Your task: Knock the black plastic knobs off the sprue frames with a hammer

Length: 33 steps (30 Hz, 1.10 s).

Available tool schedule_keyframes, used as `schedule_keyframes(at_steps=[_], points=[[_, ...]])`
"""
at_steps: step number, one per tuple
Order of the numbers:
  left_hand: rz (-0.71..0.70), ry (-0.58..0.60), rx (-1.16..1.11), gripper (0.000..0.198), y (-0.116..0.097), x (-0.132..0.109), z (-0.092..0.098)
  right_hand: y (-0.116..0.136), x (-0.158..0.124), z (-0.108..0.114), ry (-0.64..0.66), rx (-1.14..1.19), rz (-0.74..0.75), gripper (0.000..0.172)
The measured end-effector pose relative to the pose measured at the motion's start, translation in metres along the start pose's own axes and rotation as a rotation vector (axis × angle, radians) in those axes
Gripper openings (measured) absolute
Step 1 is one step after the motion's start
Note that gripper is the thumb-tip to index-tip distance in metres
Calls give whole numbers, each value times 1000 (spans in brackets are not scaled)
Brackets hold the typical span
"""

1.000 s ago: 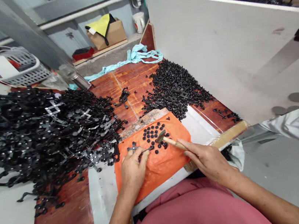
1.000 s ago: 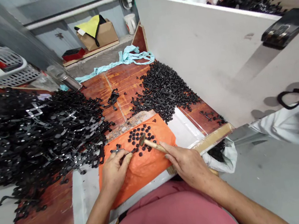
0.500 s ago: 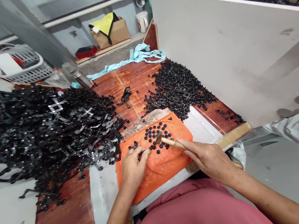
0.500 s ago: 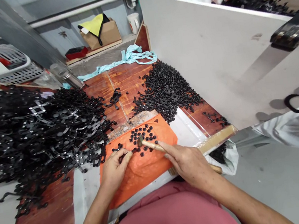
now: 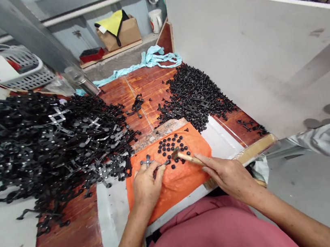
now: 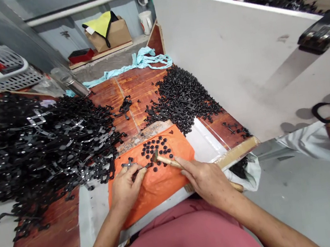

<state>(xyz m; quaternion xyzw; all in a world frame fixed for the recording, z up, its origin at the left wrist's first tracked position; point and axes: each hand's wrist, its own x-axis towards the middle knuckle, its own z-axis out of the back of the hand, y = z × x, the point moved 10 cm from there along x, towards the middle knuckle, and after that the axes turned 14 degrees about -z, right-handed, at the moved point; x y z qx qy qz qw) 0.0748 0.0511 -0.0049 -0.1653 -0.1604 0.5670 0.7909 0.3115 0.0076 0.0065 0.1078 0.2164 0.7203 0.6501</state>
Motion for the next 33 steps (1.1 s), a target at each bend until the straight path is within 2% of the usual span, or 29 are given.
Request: schedule_keyframes(at_steps=[4, 8, 13, 16, 18, 22, 25, 27, 29, 30, 31, 33], points=[[-7, 33, 63, 30, -4, 2, 2, 9, -1, 5, -4, -50, 45, 48], [15, 62, 48, 32, -3, 3, 1, 28, -2, 19, -109, -29, 116, 53], [13, 76, 59, 33, -7, 3, 1, 33, 0, 11, -102, -228, 109, 49], [21, 79, 71, 32, -7, 3, 2, 35, -3, 17, -148, -156, 133, 51], [25, 77, 75, 31, -7, 3, 2, 36, -3, 13, -122, -177, 131, 52], [16, 65, 76, 30, -6, 2, 0, 33, 1, -11, 24, -300, 77, 53], [5, 45, 46, 31, -5, -1, -3, 30, 5, -14, 50, -209, 40, 50], [-22, 44, -7, 31, -6, -2, -4, 26, 7, -9, 49, -50, 25, 47], [-61, 43, -68, 33, -6, 1, 5, 20, 11, 3, 8, 151, 3, 46], [-75, 24, -85, 34, -3, 5, 17, 16, 13, 9, -17, 234, -16, 44], [-84, -12, -85, 36, 1, 10, 34, 12, 16, 14, -37, 291, -41, 41], [-48, -134, -29, 40, 19, 24, 83, 11, 22, 18, -45, 321, -82, 30]])
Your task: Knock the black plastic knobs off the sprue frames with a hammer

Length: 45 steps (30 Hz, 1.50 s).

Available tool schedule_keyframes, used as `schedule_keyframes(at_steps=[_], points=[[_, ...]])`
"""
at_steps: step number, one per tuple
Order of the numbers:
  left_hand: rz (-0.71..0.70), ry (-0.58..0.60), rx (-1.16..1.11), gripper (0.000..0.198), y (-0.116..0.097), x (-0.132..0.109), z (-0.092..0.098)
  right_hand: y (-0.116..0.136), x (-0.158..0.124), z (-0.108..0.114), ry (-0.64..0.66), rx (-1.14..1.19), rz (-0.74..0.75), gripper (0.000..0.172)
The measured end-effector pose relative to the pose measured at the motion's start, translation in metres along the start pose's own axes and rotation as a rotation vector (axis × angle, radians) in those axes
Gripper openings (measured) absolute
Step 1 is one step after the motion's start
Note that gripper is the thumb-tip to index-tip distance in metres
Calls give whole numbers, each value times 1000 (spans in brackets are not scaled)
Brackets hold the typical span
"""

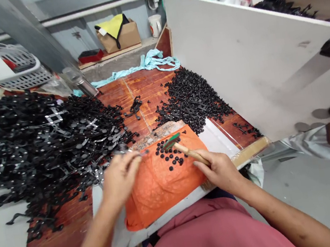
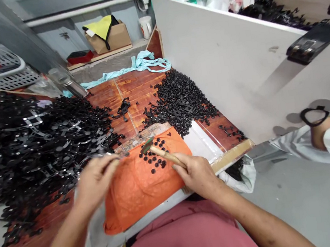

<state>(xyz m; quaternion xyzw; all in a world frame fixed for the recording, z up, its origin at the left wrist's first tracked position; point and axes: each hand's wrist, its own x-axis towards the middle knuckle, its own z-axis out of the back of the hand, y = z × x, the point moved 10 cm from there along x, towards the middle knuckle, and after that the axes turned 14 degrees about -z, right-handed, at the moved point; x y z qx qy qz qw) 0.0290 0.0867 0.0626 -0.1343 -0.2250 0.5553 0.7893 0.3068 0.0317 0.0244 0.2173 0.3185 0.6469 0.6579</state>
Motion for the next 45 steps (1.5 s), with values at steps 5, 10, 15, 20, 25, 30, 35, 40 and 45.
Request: schedule_keyframes(at_steps=[5, 10, 15, 20, 25, 30, 35, 40, 45], points=[[396, 20, 278, 88, 80, 39, 108, 23, 10, -20, 57, -174, 19, 23], [453, -18, 581, 81, 95, 43, 151, 27, 12, -50, 58, -460, 72, 22], [345, -24, 503, 71, 79, 27, 110, 16, 4, -62, 66, -474, 81, 16], [204, -55, 427, 55, 56, 33, 82, 5, -12, -42, 66, -371, 42, 16], [-39, 14, 264, 41, 22, 71, 35, -44, -22, -2, 39, -40, -160, 21], [-301, 233, 126, 36, -38, 132, -50, -97, -21, 12, -13, -57, -297, 26], [-278, 276, 97, 33, -72, 216, -104, -102, -16, 10, -22, -11, -301, 27], [-110, 229, 120, 34, -68, 292, -135, -107, -14, 5, -14, 44, -316, 28], [-1, 245, 63, 39, -61, 320, -171, -119, -12, -7, 26, 30, -302, 27]])
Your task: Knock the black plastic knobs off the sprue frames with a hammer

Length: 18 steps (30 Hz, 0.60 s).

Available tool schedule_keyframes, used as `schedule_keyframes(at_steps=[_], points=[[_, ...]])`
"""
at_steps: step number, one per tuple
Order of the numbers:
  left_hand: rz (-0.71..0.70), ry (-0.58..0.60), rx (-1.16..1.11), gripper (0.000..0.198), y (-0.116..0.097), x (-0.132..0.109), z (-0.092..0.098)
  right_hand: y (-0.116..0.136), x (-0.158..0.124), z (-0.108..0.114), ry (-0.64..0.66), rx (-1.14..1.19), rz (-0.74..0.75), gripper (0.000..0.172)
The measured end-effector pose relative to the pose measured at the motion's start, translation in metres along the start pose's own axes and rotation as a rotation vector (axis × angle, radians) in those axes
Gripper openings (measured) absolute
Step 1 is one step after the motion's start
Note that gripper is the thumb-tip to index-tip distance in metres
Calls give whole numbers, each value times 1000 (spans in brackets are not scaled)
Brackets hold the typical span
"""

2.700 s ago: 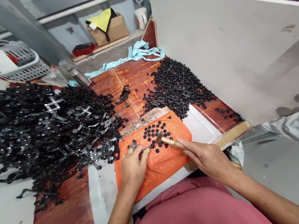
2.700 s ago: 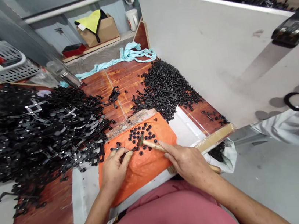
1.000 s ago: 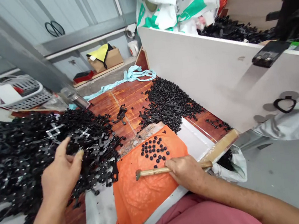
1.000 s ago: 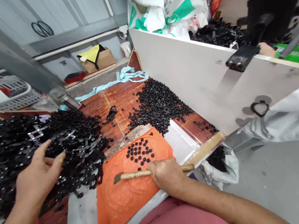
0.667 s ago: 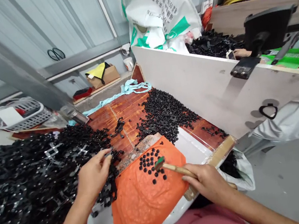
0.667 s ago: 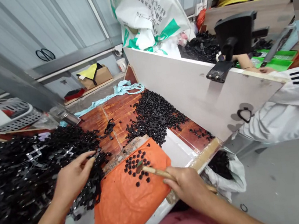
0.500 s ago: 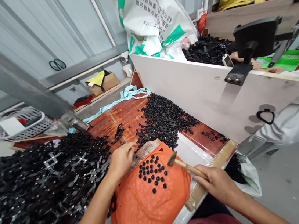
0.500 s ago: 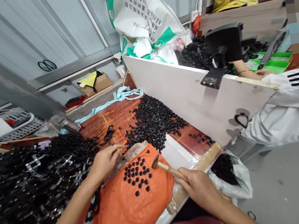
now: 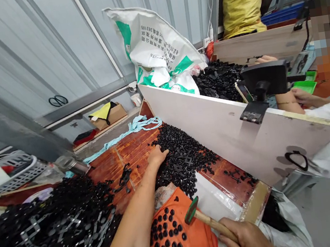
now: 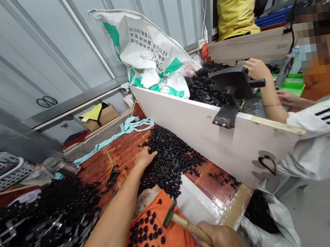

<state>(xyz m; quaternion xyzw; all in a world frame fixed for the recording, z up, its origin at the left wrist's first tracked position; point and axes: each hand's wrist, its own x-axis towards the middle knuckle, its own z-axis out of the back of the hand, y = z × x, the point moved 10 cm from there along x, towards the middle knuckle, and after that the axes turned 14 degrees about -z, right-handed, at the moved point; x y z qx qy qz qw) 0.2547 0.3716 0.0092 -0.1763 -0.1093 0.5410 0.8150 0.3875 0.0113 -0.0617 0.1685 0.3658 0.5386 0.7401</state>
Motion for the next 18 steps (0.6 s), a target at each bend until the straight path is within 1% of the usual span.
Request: schedule_keyframes(at_steps=[2, 4, 8, 11, 13, 15, 18], points=[[-21, 19, -57, 28, -4, 3, -11, -3, 2, -4, 22, -12, -11, 27], [-48, 5, -128, 22, -7, 2, -14, -1, 2, -4, 35, -8, -10, 27], [-68, -67, -357, 22, -12, -5, -6, 5, 2, 1, 49, 30, -15, 30], [-49, -82, -605, 31, -18, -13, 1, 7, 1, 2, 51, 40, -26, 32], [-38, -79, -768, 37, -24, -23, 9, 6, 0, 2, 31, 43, -20, 32], [-44, -61, -901, 41, -31, -40, 19, 4, -1, 2, 6, 51, -15, 33], [-66, 4, -1137, 45, -40, -78, 33, 0, 0, 0, -20, 58, -15, 33]])
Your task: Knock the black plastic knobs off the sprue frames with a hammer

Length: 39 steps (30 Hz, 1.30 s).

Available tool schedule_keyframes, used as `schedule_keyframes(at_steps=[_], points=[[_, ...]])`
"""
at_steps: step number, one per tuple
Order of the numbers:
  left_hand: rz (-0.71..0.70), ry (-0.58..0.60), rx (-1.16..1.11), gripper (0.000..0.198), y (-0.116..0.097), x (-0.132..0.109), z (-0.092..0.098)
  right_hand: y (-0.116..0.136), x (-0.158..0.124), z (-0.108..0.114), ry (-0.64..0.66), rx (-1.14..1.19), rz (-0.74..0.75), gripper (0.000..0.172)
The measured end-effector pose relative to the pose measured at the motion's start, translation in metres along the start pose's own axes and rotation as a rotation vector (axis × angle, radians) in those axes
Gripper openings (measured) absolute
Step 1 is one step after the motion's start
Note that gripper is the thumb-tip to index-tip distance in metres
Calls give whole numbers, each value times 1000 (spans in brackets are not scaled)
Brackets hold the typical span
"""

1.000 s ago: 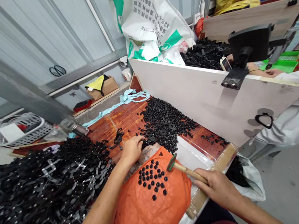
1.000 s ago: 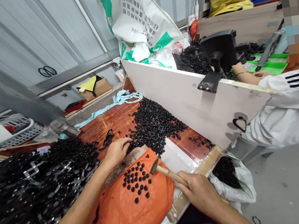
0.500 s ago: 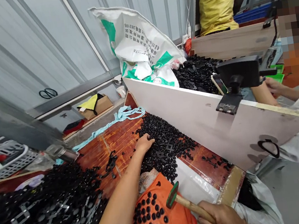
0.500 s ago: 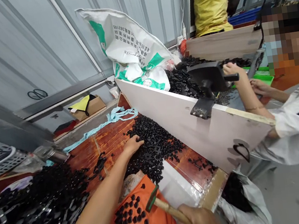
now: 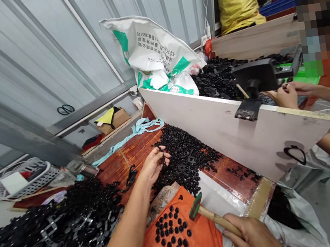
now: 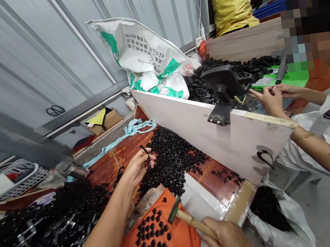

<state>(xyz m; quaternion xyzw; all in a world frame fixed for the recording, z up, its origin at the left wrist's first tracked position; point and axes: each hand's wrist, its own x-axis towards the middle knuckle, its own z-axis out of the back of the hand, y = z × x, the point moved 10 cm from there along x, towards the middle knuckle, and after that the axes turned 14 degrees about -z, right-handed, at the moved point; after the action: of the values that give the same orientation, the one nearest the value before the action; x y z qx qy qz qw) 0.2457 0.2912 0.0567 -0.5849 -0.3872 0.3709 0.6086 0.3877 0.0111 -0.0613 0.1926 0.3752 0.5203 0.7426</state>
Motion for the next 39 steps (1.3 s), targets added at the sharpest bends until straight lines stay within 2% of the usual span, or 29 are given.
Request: schedule_keyframes(at_steps=[4, 8, 11, 13, 16, 19, 21, 23, 25, 27, 30, 32, 35, 39], points=[[34, 71, -346, 37, -15, -71, -5, 1, 0, 2, -3, 10, 24, 32], [67, 77, -313, 30, -10, -138, 3, 5, 0, 5, 12, -21, 28, 30], [102, 35, -92, 32, -2, -177, 21, 5, 0, 6, 17, -67, 31, 30], [64, 30, 113, 31, -5, -197, 34, 5, 0, 6, 17, -89, 42, 29], [-109, 23, 598, 27, -26, -223, 58, 6, -1, 8, 11, -109, 48, 31], [-212, -87, 1129, 27, -48, -254, 86, 8, -2, 11, -5, -123, 56, 32], [-217, -159, 1344, 28, -55, -275, 100, 10, -2, 12, -11, -135, 62, 34], [-204, -194, 1424, 28, -57, -293, 106, 11, -3, 11, -4, -141, 64, 35], [-176, -202, 1370, 27, -53, -303, 106, 12, -3, 11, 3, -143, 59, 34], [-111, -173, 1196, 28, -40, -306, 100, 13, -3, 12, 1, -150, 52, 32], [6, -93, 850, 34, -8, -299, 85, 15, -4, 14, -6, -165, 49, 31], [15, -97, 708, 36, 5, -290, 80, 17, -5, 14, -10, -170, 53, 30], [-9, -105, 695, 37, 20, -275, 82, 18, -6, 15, -18, -174, 57, 30], [31, -51, 758, 41, 39, -262, 85, 19, -7, 16, -32, -197, 62, 31]])
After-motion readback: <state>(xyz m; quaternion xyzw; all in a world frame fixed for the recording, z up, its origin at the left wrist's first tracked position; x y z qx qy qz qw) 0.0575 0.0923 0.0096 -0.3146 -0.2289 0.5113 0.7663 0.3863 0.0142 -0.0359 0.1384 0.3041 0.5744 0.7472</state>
